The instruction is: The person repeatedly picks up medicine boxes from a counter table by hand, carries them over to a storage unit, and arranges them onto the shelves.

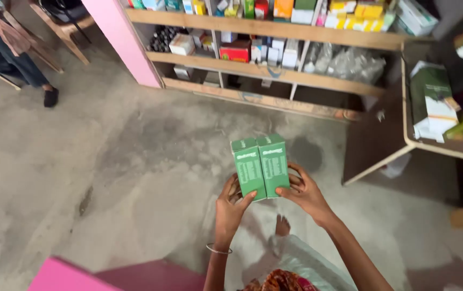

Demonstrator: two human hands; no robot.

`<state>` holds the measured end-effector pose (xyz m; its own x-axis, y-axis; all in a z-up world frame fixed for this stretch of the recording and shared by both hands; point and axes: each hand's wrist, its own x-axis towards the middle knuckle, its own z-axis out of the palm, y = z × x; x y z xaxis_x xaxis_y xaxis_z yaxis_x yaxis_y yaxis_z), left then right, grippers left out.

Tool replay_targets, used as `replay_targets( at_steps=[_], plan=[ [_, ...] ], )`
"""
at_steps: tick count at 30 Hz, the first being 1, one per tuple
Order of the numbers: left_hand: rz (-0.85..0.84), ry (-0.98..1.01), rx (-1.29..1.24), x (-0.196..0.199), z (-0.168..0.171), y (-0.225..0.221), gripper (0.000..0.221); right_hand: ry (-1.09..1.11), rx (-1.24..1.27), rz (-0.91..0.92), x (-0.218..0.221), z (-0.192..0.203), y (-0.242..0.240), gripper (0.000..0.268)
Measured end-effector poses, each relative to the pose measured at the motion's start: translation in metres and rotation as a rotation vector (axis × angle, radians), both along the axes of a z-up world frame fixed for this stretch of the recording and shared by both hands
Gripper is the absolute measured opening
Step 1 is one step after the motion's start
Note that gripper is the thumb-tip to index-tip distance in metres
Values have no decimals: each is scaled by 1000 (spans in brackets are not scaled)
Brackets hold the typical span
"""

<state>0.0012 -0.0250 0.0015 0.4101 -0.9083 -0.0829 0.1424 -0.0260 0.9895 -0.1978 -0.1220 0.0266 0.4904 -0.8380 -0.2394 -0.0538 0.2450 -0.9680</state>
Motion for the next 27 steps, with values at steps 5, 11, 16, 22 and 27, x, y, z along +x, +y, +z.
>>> replay_targets(
  at_steps=[5,11,16,22,27],
  plan=[
    [82,12,-14,25,10,-117,78,42,29,98,28,4,-131,91],
    [156,-29,-70,69,20,-224,73,30,6,185,81,-4,-260,90],
    [185,-49,-73,128,24,-313,73,-53,-24,230,148,-9,-363,89],
    [204,-102,-101,234,22,-423,71,-98,-55,230,256,-13,-476,87],
    [173,-83,-211,326,21,-509,74,-182,-114,229,340,-12,-549,88]
  ],
)
